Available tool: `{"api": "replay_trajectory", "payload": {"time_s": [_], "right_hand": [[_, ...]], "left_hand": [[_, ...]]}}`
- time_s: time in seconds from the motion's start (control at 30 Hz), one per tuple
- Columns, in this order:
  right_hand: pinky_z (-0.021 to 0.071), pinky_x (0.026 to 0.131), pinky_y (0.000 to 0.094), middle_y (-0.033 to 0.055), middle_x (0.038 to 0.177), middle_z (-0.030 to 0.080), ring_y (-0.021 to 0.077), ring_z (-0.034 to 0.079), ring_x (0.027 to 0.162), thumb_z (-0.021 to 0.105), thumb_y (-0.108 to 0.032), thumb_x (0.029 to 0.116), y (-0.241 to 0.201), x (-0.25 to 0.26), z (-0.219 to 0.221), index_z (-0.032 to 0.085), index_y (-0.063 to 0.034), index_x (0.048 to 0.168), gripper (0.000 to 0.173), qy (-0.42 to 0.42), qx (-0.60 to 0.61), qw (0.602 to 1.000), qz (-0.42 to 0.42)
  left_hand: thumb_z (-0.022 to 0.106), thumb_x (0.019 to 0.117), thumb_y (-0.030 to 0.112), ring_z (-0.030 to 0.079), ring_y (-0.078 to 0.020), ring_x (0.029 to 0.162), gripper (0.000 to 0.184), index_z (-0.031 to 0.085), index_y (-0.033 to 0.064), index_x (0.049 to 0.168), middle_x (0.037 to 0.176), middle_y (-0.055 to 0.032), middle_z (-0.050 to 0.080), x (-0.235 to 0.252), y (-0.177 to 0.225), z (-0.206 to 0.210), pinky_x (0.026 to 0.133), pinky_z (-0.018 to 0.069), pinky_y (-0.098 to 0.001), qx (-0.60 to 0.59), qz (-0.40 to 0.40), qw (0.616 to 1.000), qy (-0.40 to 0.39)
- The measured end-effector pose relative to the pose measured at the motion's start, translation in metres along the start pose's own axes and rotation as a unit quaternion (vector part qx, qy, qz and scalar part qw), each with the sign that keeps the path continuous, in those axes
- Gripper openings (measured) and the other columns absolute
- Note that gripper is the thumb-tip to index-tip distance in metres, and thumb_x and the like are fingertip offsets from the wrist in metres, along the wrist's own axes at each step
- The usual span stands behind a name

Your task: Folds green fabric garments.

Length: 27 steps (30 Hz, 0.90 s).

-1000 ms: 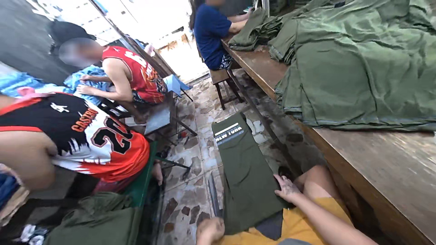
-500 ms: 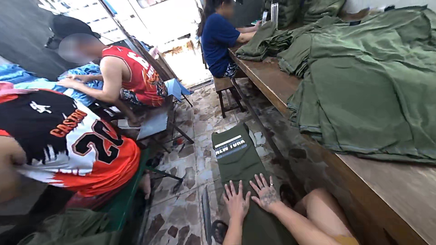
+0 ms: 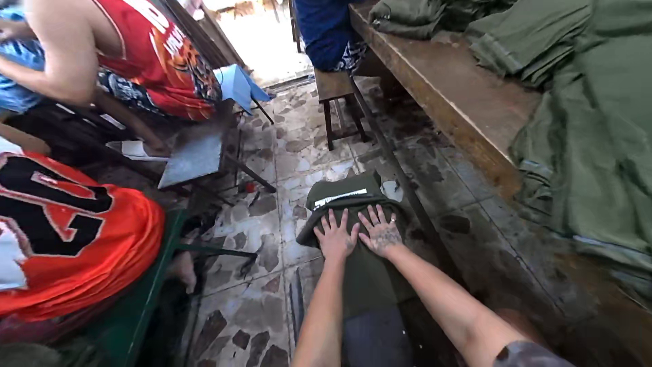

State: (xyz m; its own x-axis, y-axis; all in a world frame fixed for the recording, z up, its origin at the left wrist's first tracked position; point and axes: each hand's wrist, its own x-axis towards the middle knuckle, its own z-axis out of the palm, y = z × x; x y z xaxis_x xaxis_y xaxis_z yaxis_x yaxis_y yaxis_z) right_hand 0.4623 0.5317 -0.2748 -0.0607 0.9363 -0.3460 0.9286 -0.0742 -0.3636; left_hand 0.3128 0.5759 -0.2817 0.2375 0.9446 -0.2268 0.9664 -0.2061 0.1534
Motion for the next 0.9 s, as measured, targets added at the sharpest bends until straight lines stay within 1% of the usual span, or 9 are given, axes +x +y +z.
{"api": "replay_trajectory", "payload": {"time_s": [0.13, 0.2, 0.27, 0.37, 0.53, 0.73, 0.8, 0.87, 0.9], "right_hand": [[0.0016, 0.116, 0.0779, 0.0141, 0.173, 0.008, 0.0402, -0.001, 0.159, 0.030, -0.057, 0.1068, 0.002, 0.054, -0.015, 0.017, -0.0263, 0.166, 0.068, 0.003, -0.009, 1.000, 0.004], [-0.0002, 0.116, 0.0782, 0.0144, 0.173, 0.008, 0.0399, -0.001, 0.159, 0.029, -0.059, 0.1063, 0.004, 0.058, -0.008, 0.017, -0.0263, 0.166, 0.069, 0.005, -0.016, 1.000, 0.002], [-0.0007, 0.116, 0.0780, 0.0153, 0.173, 0.005, 0.0400, -0.003, 0.159, 0.028, -0.061, 0.1056, 0.004, 0.043, -0.002, 0.015, -0.0252, 0.167, 0.072, 0.004, -0.029, 1.000, -0.005], [-0.0020, 0.116, 0.0775, 0.0169, 0.173, 0.003, 0.0404, -0.004, 0.158, 0.030, -0.063, 0.1047, 0.003, -0.010, 0.016, 0.015, -0.0237, 0.167, 0.075, -0.002, -0.033, 0.999, -0.018], [-0.0032, 0.116, 0.0786, 0.0164, 0.173, 0.000, 0.0377, -0.006, 0.159, 0.034, -0.061, 0.1052, 0.004, -0.106, 0.041, 0.014, -0.0226, 0.167, 0.075, -0.042, -0.008, 0.999, -0.022], [-0.0008, 0.115, 0.0802, 0.0163, 0.173, 0.000, 0.0407, -0.008, 0.158, 0.049, -0.053, 0.1040, -0.005, -0.207, 0.072, 0.017, -0.0242, 0.166, 0.075, -0.088, 0.027, 0.996, 0.005], [0.0023, 0.113, 0.0819, 0.0169, 0.173, -0.001, 0.0424, -0.008, 0.158, 0.052, -0.049, 0.1038, -0.009, -0.242, 0.085, 0.018, -0.0252, 0.166, 0.075, -0.094, 0.047, 0.994, 0.025], [0.0075, 0.113, 0.0818, 0.0141, 0.173, -0.004, 0.0415, -0.010, 0.158, 0.048, -0.050, 0.1054, -0.008, -0.273, 0.098, 0.014, -0.0277, 0.167, 0.073, -0.113, 0.041, 0.992, 0.038], [0.0112, 0.113, 0.0813, 0.0138, 0.173, -0.006, 0.0417, -0.010, 0.158, 0.047, -0.050, 0.1057, -0.010, -0.284, 0.102, 0.012, -0.0281, 0.167, 0.074, -0.124, 0.038, 0.991, 0.041]], "left_hand": [[0.024, 0.1029, 0.066, 0.014, -0.0458, 0.155, 0.066, 0.032, 0.0362, 0.161, 0.170, -0.0171, 0.017, 0.055, -0.010, -0.006, 0.118, 0.0091, -0.0729, 0.008, 0.003, 1.000, 0.007], [0.020, 0.1027, 0.067, 0.011, -0.0445, 0.156, 0.066, 0.029, 0.0378, 0.162, 0.171, -0.0159, 0.015, 0.056, -0.016, 0.001, 0.118, 0.0087, -0.0723, 0.017, 0.008, 1.000, 0.009], [0.019, 0.1020, 0.068, 0.009, -0.0443, 0.156, 0.069, 0.027, 0.0366, 0.162, 0.171, -0.0148, 0.013, 0.037, -0.018, 0.005, 0.118, 0.0102, -0.0720, 0.015, 0.009, 1.000, 0.015], [0.022, 0.1003, 0.071, 0.009, -0.0456, 0.156, 0.073, 0.026, 0.0333, 0.163, 0.171, -0.0161, 0.013, -0.020, -0.016, 0.016, 0.117, 0.0133, -0.0720, 0.007, 0.007, 1.000, 0.011], [0.030, 0.1015, 0.067, 0.011, -0.0447, 0.156, 0.071, 0.030, 0.0314, 0.162, 0.171, -0.0157, 0.015, -0.105, -0.001, 0.036, 0.116, 0.0205, -0.0701, 0.013, -0.012, 1.000, 0.020], [0.033, 0.1021, 0.065, 0.007, -0.0469, 0.156, 0.073, 0.026, 0.0277, 0.164, 0.170, -0.0204, 0.012, -0.185, 0.011, 0.048, 0.117, 0.0065, -0.0735, 0.012, -0.014, 1.000, 0.002], [0.035, 0.1027, 0.063, 0.010, -0.0474, 0.155, 0.069, 0.031, 0.0275, 0.162, 0.170, -0.0201, 0.016, -0.224, 0.015, 0.060, 0.117, 0.0094, -0.0735, 0.008, 0.007, 1.000, 0.008], [0.033, 0.1021, 0.063, 0.017, -0.0467, 0.154, 0.068, 0.037, 0.0284, 0.160, 0.168, -0.0189, 0.022, -0.260, 0.012, 0.076, 0.116, 0.0179, -0.0728, 0.016, 0.024, 0.999, 0.029], [0.032, 0.1023, 0.063, 0.015, -0.0455, 0.155, 0.068, 0.035, 0.0291, 0.161, 0.169, -0.0179, 0.019, -0.271, 0.010, 0.077, 0.116, 0.0200, -0.0715, 0.015, 0.023, 0.999, 0.017]]}}
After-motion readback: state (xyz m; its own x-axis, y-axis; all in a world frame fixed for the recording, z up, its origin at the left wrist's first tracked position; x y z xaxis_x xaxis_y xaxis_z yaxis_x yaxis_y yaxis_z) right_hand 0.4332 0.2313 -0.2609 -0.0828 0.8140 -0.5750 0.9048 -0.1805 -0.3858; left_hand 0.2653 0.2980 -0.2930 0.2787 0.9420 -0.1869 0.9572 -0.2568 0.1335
